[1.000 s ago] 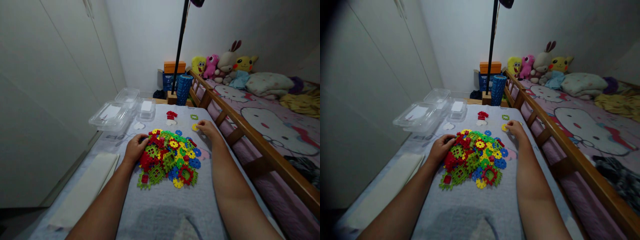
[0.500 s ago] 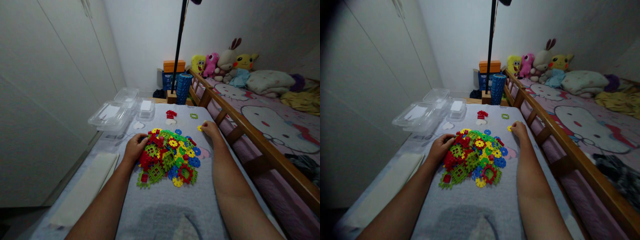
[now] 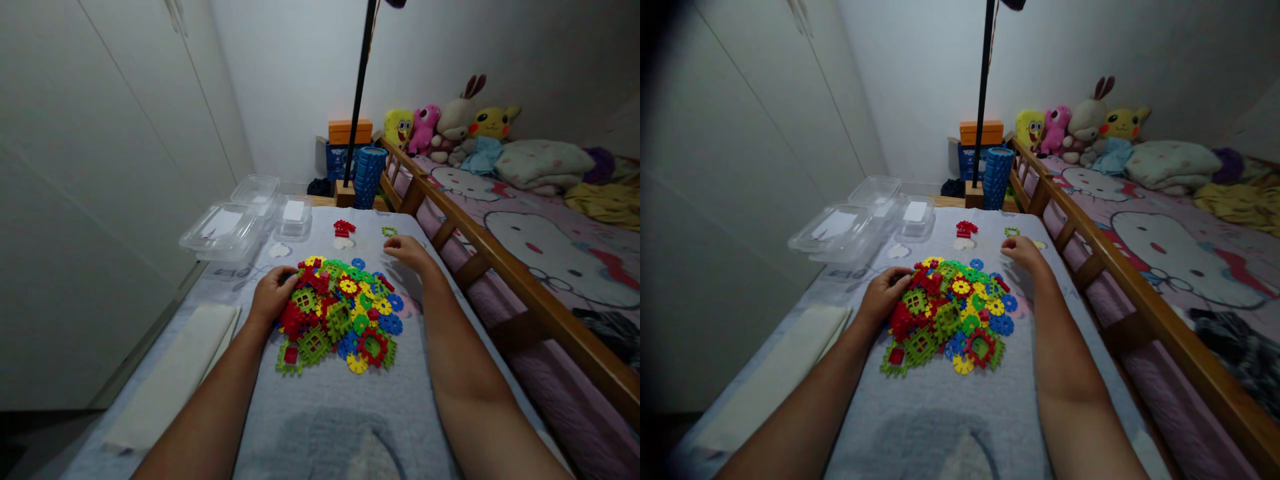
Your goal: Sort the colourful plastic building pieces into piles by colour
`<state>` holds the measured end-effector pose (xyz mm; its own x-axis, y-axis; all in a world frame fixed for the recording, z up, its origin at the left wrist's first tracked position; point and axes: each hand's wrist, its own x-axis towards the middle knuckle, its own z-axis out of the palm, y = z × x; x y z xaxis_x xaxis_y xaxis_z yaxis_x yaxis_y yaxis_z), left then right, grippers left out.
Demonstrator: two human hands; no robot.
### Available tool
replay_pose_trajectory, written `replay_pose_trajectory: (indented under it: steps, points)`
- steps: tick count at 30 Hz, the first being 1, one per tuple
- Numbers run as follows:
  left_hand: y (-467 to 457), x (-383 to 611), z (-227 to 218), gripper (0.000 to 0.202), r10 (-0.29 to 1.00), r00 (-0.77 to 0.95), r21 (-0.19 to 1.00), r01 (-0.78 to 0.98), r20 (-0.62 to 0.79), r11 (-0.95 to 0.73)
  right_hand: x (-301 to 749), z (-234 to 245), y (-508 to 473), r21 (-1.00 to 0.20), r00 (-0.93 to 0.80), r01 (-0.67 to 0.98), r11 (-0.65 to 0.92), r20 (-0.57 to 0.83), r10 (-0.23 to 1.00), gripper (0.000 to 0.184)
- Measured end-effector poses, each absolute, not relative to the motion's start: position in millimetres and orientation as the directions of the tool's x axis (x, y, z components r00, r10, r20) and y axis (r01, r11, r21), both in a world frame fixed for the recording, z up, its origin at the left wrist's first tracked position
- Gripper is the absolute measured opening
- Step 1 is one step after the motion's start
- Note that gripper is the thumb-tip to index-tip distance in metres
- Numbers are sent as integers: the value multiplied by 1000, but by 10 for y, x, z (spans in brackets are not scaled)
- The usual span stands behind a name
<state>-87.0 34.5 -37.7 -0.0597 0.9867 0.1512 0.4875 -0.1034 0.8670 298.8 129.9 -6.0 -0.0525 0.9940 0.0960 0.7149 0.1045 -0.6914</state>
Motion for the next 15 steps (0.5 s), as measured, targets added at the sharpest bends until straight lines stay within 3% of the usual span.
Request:
replay_pose_trajectory:
  steps: [3, 8, 12, 15]
  points:
    - [344, -869, -386, 38, 987, -66, 870, 484, 147, -97, 2695, -58, 1279, -641, -198, 747, 177, 40, 979, 15]
    - [351, -873, -383, 33, 976, -79, 869, 473, 205, -144, 2411, -171, 1237, -509, -273, 824, 249, 28, 962, 35]
    - [357, -872, -385, 32, 972, -83, 869, 471, 218, -155, 2368, -244, 1243, -417, -334, 855, 310, 17, 943, 33]
    - [358, -871, -393, 33, 971, -88, 866, 475, 223, -156, 2377, -270, 1257, -424, -332, 852, 307, 16, 943, 32]
